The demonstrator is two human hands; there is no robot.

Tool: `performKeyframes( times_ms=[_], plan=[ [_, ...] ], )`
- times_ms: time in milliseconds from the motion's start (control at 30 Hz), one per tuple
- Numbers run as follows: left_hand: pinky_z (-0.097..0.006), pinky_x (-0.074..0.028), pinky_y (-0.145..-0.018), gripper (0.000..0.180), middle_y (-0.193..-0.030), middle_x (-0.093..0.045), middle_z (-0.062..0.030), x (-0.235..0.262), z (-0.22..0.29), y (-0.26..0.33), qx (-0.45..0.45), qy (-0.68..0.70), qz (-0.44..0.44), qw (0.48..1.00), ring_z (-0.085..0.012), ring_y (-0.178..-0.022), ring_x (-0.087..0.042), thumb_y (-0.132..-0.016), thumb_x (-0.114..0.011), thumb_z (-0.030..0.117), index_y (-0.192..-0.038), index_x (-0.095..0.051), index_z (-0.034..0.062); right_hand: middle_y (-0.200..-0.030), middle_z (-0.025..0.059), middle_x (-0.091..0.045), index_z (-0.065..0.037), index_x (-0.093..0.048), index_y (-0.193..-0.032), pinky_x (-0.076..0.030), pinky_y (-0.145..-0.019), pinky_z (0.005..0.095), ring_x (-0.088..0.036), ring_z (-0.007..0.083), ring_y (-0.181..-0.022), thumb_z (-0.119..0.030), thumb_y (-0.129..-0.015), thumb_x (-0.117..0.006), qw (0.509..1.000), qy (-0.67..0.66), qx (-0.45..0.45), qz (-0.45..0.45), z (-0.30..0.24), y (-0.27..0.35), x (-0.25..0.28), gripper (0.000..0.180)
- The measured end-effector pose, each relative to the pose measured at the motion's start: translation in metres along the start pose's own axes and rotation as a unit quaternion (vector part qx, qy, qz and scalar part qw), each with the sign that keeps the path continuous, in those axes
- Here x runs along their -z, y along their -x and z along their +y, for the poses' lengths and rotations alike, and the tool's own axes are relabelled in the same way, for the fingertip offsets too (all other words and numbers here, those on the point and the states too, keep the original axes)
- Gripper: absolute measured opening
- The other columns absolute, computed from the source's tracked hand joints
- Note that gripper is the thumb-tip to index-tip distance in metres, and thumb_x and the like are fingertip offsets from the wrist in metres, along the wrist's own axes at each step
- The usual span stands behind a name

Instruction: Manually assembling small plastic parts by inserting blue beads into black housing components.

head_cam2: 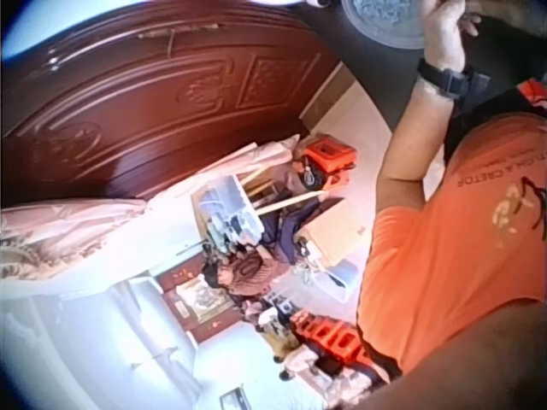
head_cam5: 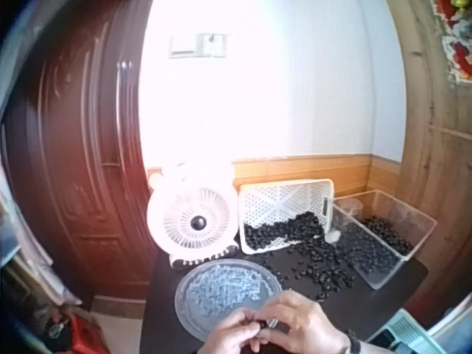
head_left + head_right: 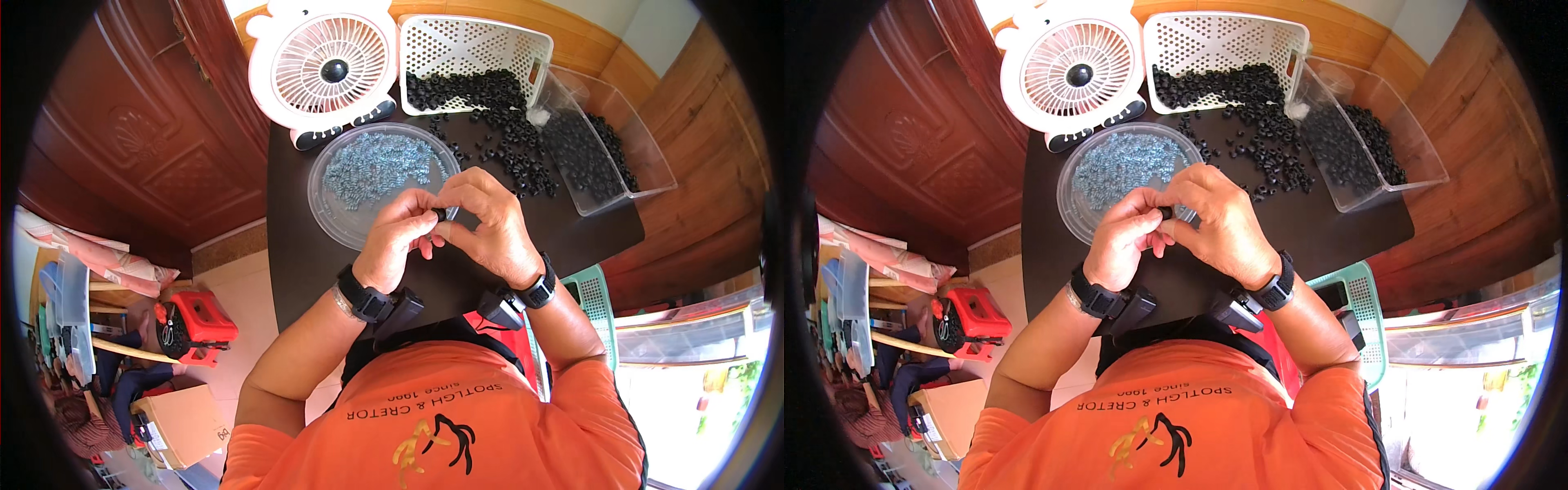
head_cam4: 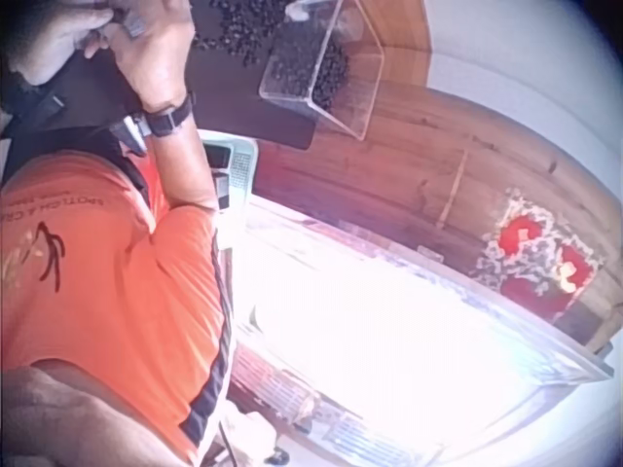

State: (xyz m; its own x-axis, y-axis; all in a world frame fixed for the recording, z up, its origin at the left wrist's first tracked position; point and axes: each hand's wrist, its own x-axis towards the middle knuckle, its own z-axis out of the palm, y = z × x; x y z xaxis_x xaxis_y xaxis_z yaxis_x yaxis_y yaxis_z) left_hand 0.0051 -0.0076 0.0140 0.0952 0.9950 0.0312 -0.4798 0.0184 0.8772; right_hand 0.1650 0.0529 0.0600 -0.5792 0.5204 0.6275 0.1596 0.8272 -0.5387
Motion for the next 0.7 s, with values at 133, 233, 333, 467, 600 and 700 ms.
performKeyframes(
  times_ms=[133, 233, 333, 467, 600, 700],
  plan=[
    [-0.022, -0.047, -0.061, 0.02, -0.089, -0.06, -0.0038, 0.002, 0.001, 0.0, 0.011, 0.015, -0.014, 1.0, -0.0116, -0.074, -0.059, -0.094, -0.052, 0.018, -0.106, -0.056, 0.0023, -0.088, 0.0102, -0.062, -0.005, -0.067, -0.09, -0.051, -0.076, 0.038, -0.061, 0.0306, -0.085, -0.003, -0.064, -0.075, 0.999, 0.021, 0.024, 0.01, 0.001, -0.001, 0.0, 0.028],
    [-0.023, -0.047, -0.061, 0.02, -0.087, -0.06, -0.0041, 0.007, 0.005, 0.0, -0.001, -0.007, -0.014, 1.0, -0.0128, -0.073, -0.06, -0.094, -0.052, 0.019, -0.105, -0.056, 0.0024, -0.087, 0.0109, -0.063, -0.005, -0.067, -0.089, -0.05, -0.076, 0.0384, -0.061, 0.0309, -0.084, -0.003, -0.066, -0.074, 1.0, -0.002, 0.019, 0.002, -0.002, -0.01, 0.002, 0.024],
    [-0.025, -0.045, -0.06, 0.021, -0.085, -0.06, -0.0048, 0.014, 0.015, -0.002, -0.083, 0.011, 0.06, 0.995, -0.0154, -0.071, -0.059, -0.093, -0.051, 0.021, -0.103, -0.056, 0.003, -0.086, 0.0118, -0.064, -0.004, -0.067, -0.088, -0.049, -0.075, 0.0391, -0.061, 0.0309, -0.084, -0.007, -0.071, -0.071, 0.997, 0.046, -0.048, -0.035, 0.008, -0.02, 0.009, 0.017],
    [-0.026, -0.043, -0.059, 0.019, -0.083, -0.059, -0.0045, 0.031, 0.019, -0.007, -0.132, 0.071, 0.099, 0.984, -0.0162, -0.069, -0.058, -0.094, -0.051, 0.023, -0.099, -0.056, 0.0058, -0.084, 0.012, -0.066, -0.004, -0.067, -0.088, -0.049, -0.076, 0.0412, -0.062, 0.0317, -0.085, -0.012, -0.077, -0.064, 0.987, 0.08, -0.07, -0.12, 0.037, -0.023, 0.006, 0.013],
    [-0.027, -0.042, -0.058, 0.018, -0.082, -0.058, -0.0044, 0.037, 0.02, -0.008, -0.129, 0.092, 0.151, 0.976, -0.0164, -0.068, -0.057, -0.095, -0.051, 0.024, -0.097, -0.056, 0.0069, -0.084, 0.0122, -0.066, -0.005, -0.067, -0.087, -0.049, -0.075, 0.0416, -0.062, 0.0318, -0.084, -0.011, -0.077, -0.064, 0.982, 0.085, -0.064, -0.156, 0.046, -0.024, -0.013, 0.013],
    [-0.027, -0.042, -0.058, 0.018, -0.082, -0.059, -0.0044, 0.04, 0.019, -0.008, -0.136, 0.094, 0.159, 0.973, -0.0164, -0.068, -0.057, -0.095, -0.051, 0.024, -0.097, -0.056, 0.0068, -0.085, 0.012, -0.066, -0.005, -0.067, -0.087, -0.049, -0.076, 0.0415, -0.062, 0.0316, -0.086, -0.013, -0.077, -0.064, 0.973, 0.113, -0.053, -0.194, 0.052, -0.028, -0.031, 0.014]
  ],
)
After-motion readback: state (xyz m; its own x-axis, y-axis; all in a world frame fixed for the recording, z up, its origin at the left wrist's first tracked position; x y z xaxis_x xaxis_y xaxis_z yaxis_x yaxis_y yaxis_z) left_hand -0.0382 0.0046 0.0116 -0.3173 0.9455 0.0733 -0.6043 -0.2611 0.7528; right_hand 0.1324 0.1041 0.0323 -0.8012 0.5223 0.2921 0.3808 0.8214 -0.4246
